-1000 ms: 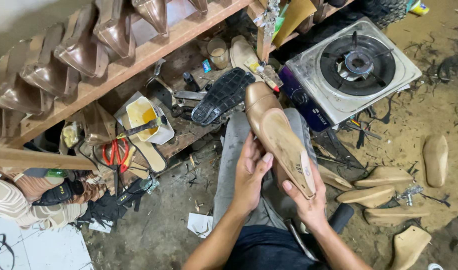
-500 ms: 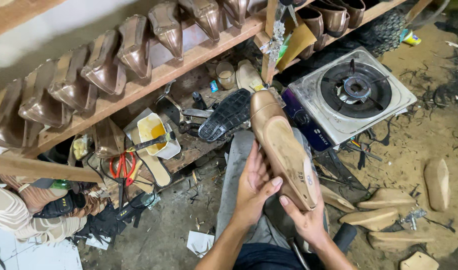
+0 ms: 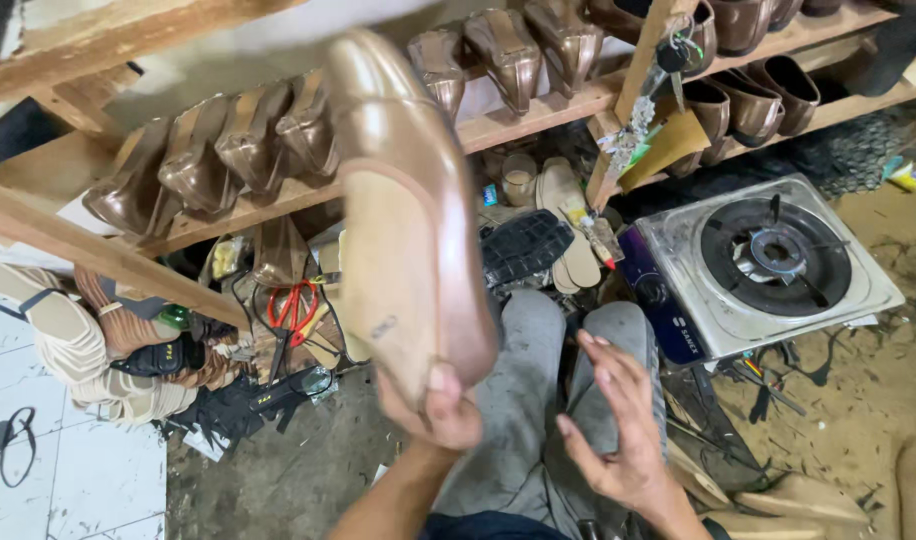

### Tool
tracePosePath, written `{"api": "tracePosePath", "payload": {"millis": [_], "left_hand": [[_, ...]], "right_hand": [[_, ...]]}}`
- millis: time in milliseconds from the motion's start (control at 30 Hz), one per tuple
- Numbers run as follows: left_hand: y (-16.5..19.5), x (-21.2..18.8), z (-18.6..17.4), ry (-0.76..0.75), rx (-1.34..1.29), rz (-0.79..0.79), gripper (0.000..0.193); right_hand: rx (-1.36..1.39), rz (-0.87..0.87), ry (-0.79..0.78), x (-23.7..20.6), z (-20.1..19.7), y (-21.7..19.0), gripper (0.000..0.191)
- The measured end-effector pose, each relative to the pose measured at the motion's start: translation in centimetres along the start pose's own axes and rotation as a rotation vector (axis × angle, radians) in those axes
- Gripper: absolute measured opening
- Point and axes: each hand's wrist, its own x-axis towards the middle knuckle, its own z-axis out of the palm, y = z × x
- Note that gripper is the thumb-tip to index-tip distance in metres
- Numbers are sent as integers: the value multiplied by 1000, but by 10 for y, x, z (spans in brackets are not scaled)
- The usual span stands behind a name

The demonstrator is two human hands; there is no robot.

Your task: The person attaches rubber soles to shoe uppers. They pick up a shoe upper, align a rubber sole, press it into place, and use a hammer to secure the edges. The process is repeated for a second shoe.

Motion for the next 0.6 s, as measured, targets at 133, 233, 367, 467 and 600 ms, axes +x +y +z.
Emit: {"api": "tracePosePath", "payload": {"millis": [133, 233, 367, 467, 600], "left_hand": [[50, 139, 5, 0, -156, 139, 69], [84, 268, 18, -136, 42, 229, 60], [80, 393, 55, 124, 384, 196, 53], [55, 425, 70, 74, 661, 61, 48], [38, 440, 84, 12, 932, 49, 42]], "right_hand": [[158, 330, 88, -30, -9, 16, 77], [212, 429, 107, -63, -8, 30, 68], [287, 512, 106, -99, 4, 48, 62], [288, 511, 100, -116, 9, 59, 57], [225, 513, 86, -131, 10, 67, 52]]}}
